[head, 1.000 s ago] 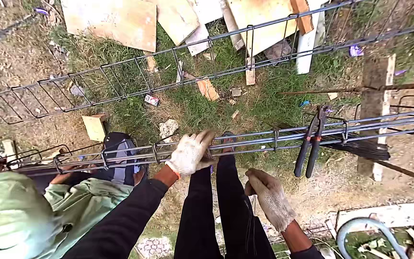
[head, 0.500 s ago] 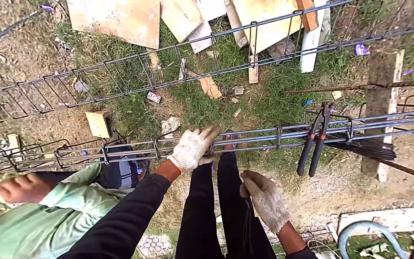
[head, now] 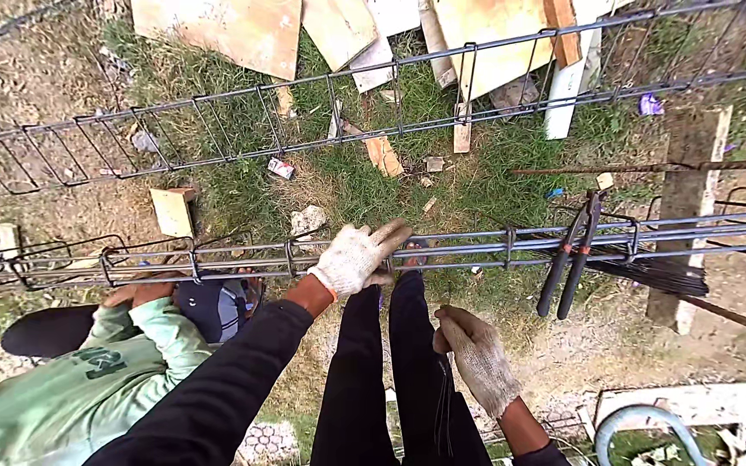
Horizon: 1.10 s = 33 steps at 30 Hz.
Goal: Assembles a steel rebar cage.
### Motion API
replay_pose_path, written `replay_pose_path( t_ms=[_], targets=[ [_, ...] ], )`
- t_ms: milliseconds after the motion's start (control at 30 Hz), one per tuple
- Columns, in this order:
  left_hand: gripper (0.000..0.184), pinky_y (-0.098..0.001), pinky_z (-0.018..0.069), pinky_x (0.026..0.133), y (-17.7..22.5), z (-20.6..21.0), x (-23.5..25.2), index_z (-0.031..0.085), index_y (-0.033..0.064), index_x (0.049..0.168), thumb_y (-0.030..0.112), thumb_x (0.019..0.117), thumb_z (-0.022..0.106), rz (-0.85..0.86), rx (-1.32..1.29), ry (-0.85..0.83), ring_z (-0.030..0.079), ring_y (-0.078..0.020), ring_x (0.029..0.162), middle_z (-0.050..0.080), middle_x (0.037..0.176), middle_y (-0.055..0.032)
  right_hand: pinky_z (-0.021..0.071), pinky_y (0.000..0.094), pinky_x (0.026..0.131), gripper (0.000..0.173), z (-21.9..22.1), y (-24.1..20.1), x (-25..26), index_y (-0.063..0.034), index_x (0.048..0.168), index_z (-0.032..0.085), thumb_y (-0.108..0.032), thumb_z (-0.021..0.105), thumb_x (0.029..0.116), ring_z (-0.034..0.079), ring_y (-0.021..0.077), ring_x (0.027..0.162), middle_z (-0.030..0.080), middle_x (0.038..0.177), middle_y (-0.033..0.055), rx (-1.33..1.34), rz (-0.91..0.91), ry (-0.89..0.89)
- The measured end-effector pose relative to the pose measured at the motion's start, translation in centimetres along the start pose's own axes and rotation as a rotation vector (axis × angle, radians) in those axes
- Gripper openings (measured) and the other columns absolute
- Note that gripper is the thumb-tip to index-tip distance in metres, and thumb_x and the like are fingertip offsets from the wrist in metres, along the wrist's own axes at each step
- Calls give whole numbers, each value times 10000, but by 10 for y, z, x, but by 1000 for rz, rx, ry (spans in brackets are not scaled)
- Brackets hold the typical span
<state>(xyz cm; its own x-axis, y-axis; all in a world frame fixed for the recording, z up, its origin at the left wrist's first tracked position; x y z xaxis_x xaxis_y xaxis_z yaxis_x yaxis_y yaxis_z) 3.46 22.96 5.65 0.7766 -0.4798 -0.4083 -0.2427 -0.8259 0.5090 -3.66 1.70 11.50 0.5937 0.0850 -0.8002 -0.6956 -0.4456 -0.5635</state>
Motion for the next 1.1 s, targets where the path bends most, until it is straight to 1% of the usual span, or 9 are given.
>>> replay_pose_path(
  t_ms=[100, 167, 267, 500, 633, 833, 967, 1033, 1100],
  targets=[
    [1020, -568, 530, 839, -2, -5, -7, 413, 233, 1563, 655, 730, 822, -61, -47, 113, 651, -362, 1104, 445, 1585, -117, 614, 334, 629, 295, 2, -4, -1, -21, 1126, 732, -206, 514, 1052, 687, 145, 625, 708, 716, 22, 14, -9, 8],
    [1040, -591, 526, 874, -4, -6, -8, 473, 163, 1503, 640, 666, 866, -108, -56, 155, 636, -398, 1139, 568, 1403, -208, 614, 338, 636, 299, 3, -4, -2, -15, 1135, 727, -209, 513, 1055, 686, 148, 629, 706, 720, 25, 23, -10, 8],
    [955, -563, 528, 853, -2, -3, -7, 539, 112, 1428, 662, 699, 819, -113, 7, 117, 660, -346, 1100, 651, 1305, -149, 606, 334, 635, 310, 5, 1, 0, -24, 1144, 728, -219, 505, 1055, 679, 146, 631, 703, 722, 21, 6, 4, -4],
    [947, -519, 528, 842, -6, 1, -4, 511, 184, 1474, 672, 717, 801, -68, 20, 86, 665, -297, 1079, 632, 1391, -66, 608, 337, 632, 307, 13, 1, 1, -25, 1131, 731, -209, 497, 1056, 679, 149, 629, 704, 723, 23, 2, -7, -11],
    [974, -540, 529, 826, -5, 3, 0, 521, 173, 1469, 707, 701, 794, -71, 10, 86, 671, -322, 1052, 631, 1397, -79, 608, 333, 635, 304, 16, -1, 2, -28, 1128, 729, -208, 495, 1057, 681, 150, 633, 702, 722, 27, 7, 10, -19],
    [929, -536, 523, 810, -3, 2, 0, 535, 170, 1454, 674, 715, 783, -71, 7, 115, 669, -324, 1031, 642, 1373, -87, 607, 331, 643, 305, 12, -4, 4, -23, 1150, 726, -207, 501, 1058, 684, 148, 640, 706, 727, 23, -6, 14, -10],
    [1021, -550, 520, 815, -3, -3, 0, 475, 180, 1509, 712, 692, 776, -98, 33, 118, 674, -320, 1023, 634, 1382, -94, 603, 334, 640, 309, 12, -4, 6, -18, 1150, 722, -200, 491, 1056, 678, 148, 633, 702, 723, 19, -18, -3, -15],
    [1088, -578, 495, 880, -4, -8, -5, 440, 183, 1541, 725, 666, 792, -112, 20, 140, 664, -317, 1060, 601, 1432, -97, 599, 320, 631, 300, 12, -9, 7, -33, 1143, 727, -204, 496, 1057, 673, 133, 627, 699, 716, 7, -50, -22, -12],
    [1053, -638, 428, 1012, -3, -17, -15, 449, 201, 1534, 706, 677, 794, -126, 15, 210, 623, -326, 1198, 548, 1499, -93, 590, 298, 610, 289, 12, -16, 8, -47, 1136, 736, -208, 508, 1057, 664, 111, 615, 693, 705, -13, -101, -50, -5]
  ],
)
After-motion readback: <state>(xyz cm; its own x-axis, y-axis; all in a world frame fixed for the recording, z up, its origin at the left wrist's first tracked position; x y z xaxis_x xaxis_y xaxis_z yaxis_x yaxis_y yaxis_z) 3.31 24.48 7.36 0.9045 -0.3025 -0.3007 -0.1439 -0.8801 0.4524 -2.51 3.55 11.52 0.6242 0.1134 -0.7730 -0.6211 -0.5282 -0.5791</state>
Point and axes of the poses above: each hand's wrist, its own x-axis towards the middle knuckle, its own z-axis out of the palm, y = z × x, the point moved 9 cm from there along x, towards the middle knuckle
